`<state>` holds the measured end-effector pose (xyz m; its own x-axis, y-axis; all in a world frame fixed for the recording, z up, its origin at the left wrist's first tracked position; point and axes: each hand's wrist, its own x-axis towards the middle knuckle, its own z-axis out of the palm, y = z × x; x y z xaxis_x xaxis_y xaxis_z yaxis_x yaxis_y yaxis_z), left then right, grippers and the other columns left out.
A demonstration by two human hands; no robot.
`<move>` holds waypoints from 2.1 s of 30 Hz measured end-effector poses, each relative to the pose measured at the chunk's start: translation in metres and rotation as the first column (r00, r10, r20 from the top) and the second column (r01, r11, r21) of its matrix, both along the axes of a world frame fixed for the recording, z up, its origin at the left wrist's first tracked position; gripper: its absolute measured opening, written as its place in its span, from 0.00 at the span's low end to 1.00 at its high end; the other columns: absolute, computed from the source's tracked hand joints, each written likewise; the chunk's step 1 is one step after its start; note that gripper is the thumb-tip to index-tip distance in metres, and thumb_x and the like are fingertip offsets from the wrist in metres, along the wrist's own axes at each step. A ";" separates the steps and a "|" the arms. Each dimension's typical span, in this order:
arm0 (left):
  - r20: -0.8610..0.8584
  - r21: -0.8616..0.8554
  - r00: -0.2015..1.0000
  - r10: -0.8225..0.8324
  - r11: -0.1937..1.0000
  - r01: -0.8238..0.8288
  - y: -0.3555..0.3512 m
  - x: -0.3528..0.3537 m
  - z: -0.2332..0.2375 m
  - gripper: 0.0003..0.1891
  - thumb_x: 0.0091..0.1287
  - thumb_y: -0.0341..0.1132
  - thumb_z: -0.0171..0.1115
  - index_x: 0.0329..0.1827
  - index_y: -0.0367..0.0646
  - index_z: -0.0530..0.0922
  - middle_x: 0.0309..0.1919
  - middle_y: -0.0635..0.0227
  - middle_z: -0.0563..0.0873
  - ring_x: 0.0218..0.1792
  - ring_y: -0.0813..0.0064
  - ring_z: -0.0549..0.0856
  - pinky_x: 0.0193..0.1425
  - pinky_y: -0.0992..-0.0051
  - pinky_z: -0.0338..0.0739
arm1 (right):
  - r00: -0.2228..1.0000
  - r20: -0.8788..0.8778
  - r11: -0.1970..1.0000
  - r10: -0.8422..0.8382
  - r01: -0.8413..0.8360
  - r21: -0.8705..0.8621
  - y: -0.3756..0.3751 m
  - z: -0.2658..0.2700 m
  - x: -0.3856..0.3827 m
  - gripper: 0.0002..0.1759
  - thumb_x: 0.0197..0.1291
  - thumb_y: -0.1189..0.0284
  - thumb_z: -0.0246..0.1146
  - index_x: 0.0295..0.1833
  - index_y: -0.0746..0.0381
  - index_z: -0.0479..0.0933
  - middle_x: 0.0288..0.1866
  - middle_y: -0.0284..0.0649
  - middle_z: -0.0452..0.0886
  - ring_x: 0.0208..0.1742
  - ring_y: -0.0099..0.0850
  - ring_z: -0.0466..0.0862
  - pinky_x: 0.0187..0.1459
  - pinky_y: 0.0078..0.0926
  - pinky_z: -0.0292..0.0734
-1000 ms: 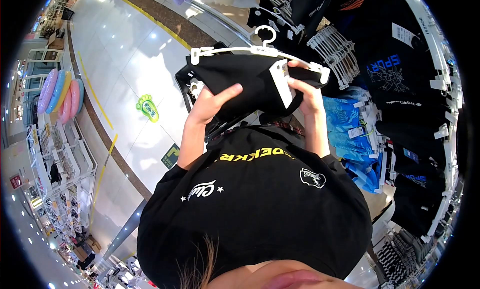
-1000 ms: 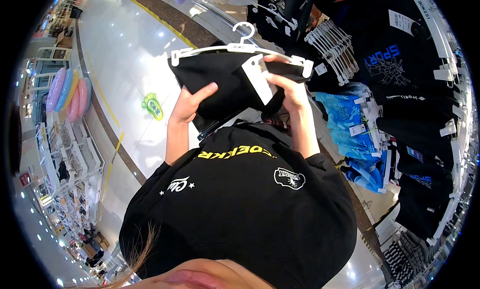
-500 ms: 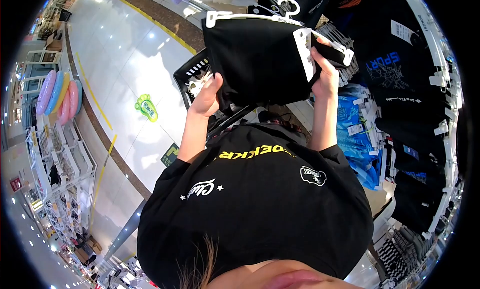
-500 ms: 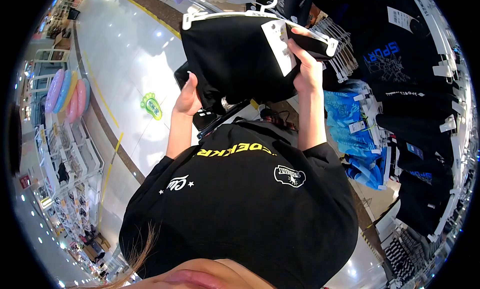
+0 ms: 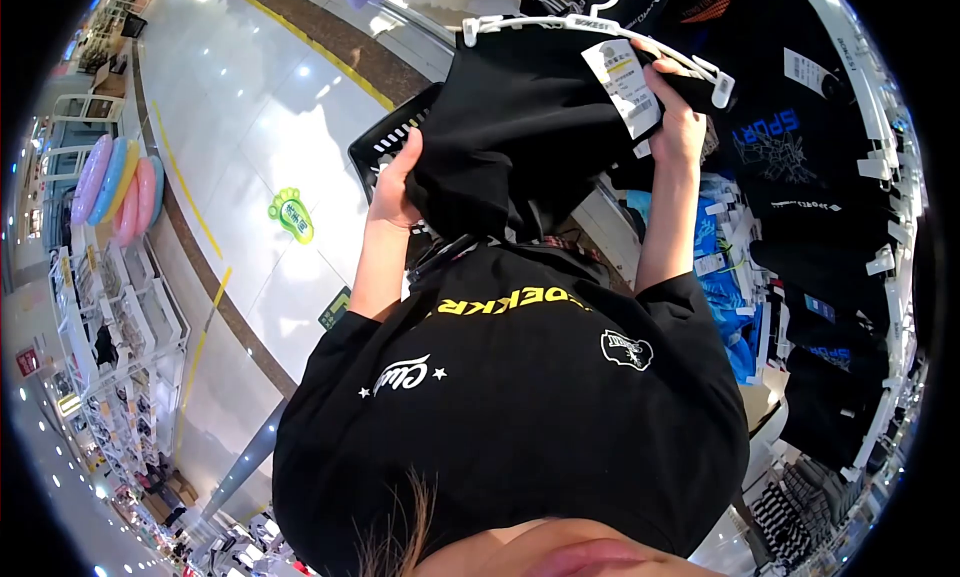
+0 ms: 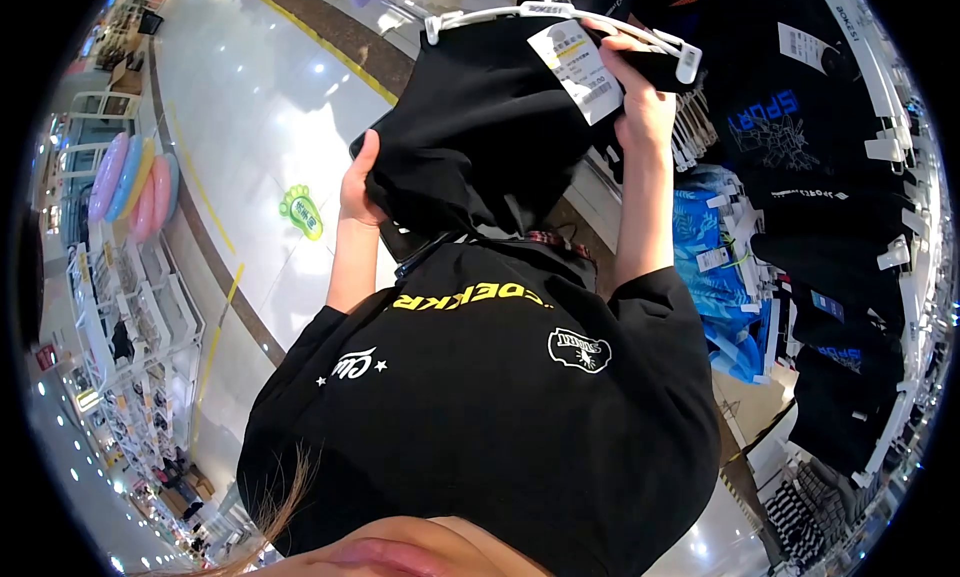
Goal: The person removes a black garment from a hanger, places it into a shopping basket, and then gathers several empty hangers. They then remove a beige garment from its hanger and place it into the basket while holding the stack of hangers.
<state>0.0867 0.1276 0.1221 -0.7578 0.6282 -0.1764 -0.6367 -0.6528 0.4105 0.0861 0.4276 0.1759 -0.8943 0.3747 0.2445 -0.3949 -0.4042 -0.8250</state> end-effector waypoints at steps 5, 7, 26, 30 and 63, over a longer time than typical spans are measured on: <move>0.023 0.188 0.985 0.172 0.967 -0.173 0.009 0.002 0.011 0.36 0.62 0.63 0.40 0.58 0.36 0.67 0.55 0.58 0.74 0.55 0.62 0.73 0.62 0.67 0.63 | 0.995 -0.093 0.999 0.024 -0.026 -0.030 -0.016 0.003 -0.011 0.06 0.51 0.85 0.57 0.32 0.63 0.76 0.46 0.48 0.79 0.46 0.34 0.79 0.49 0.26 0.72; -0.051 0.222 0.984 0.171 0.963 -0.156 0.013 0.007 -0.003 0.42 0.58 0.68 0.39 0.62 0.38 0.63 0.59 0.59 0.69 0.60 0.63 0.68 0.65 0.66 0.58 | 0.993 -0.094 0.995 -0.075 0.069 -0.069 -0.024 0.008 -0.015 0.06 0.49 0.85 0.58 0.32 0.63 0.75 0.45 0.48 0.79 0.42 0.33 0.80 0.44 0.24 0.74; 0.066 0.323 0.998 0.022 0.946 -0.042 0.007 0.027 0.011 0.25 0.61 0.40 0.53 0.56 0.29 0.67 0.52 0.54 0.76 0.54 0.60 0.74 0.63 0.66 0.64 | 0.887 -0.135 0.897 -0.441 0.442 -0.024 -0.028 0.022 -0.047 0.08 0.45 0.87 0.58 0.27 0.62 0.74 0.32 0.33 0.76 0.34 0.23 0.74 0.38 0.17 0.68; 0.055 0.150 0.993 0.108 0.982 -0.115 0.006 0.033 0.006 0.21 0.59 0.35 0.57 0.51 0.29 0.70 0.48 0.54 0.78 0.51 0.62 0.78 0.58 0.67 0.70 | 0.905 -0.177 0.917 -0.387 0.397 0.027 -0.040 0.026 -0.038 0.08 0.45 0.88 0.58 0.26 0.62 0.74 0.36 0.35 0.77 0.40 0.26 0.76 0.43 0.19 0.69; -0.094 -0.541 0.989 0.118 0.828 -0.150 0.015 0.018 -0.024 0.18 0.66 0.51 0.46 0.43 0.44 0.72 0.47 0.61 0.79 0.36 0.76 0.81 0.34 0.83 0.75 | 0.869 0.038 0.710 0.493 -0.428 0.559 -0.094 -0.074 0.093 0.04 0.39 0.76 0.64 0.20 0.64 0.75 0.40 0.43 0.82 0.38 0.35 0.82 0.40 0.28 0.75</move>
<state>0.1050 0.1422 0.0981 -0.8459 0.3337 -0.4160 -0.5257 -0.3904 0.7558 0.1786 0.3334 0.1016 -0.8767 -0.2978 0.3777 -0.3752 -0.0677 -0.9245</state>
